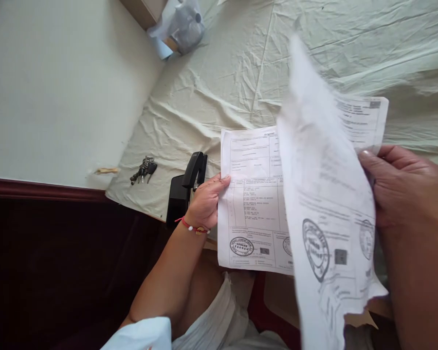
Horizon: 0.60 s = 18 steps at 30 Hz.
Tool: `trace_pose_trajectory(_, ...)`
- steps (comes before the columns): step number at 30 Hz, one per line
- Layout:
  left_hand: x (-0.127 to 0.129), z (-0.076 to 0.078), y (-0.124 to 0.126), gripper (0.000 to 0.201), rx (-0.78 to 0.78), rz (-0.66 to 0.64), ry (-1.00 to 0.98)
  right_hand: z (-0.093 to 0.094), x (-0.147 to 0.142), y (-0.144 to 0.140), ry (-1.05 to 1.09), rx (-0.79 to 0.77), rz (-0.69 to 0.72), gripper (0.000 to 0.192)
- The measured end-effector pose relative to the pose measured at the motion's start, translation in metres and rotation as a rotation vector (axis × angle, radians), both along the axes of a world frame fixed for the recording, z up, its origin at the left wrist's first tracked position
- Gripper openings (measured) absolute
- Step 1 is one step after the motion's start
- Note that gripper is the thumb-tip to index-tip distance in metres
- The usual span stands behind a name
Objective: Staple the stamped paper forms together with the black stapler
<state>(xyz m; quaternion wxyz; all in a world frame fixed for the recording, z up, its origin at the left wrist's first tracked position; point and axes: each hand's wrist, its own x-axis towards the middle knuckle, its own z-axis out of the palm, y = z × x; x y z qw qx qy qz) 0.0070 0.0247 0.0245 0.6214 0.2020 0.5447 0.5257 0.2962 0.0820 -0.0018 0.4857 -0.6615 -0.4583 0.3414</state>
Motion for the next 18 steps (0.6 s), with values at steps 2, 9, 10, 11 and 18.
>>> trace_pose_trajectory(2,0.003,-0.002,-0.002,0.033,0.010,-0.002,0.020,0.005,-0.012,-0.005,-0.012,-0.072,-0.048,0.025)
trace_pose_trajectory(9,0.007,-0.013,-0.002,0.026,0.025,0.009,0.067,0.013,-0.024,-0.011,-0.489,-0.010,0.081,0.029)
trace_pose_trajectory(10,0.007,-0.013,-0.001,0.025,0.031,0.015,0.063,0.013,-0.025,-0.012,-0.503,-0.006,0.097,0.029)
trace_pose_trajectory(11,0.007,-0.013,0.000,0.026,0.035,0.017,0.051,0.012,-0.026,-0.012,-0.507,-0.003,0.111,0.030)
trace_pose_trajectory(18,0.008,-0.009,0.000,0.037,0.031,-0.072,-0.085,0.007,-0.036,-0.018,-0.525,0.075,0.205,0.031)
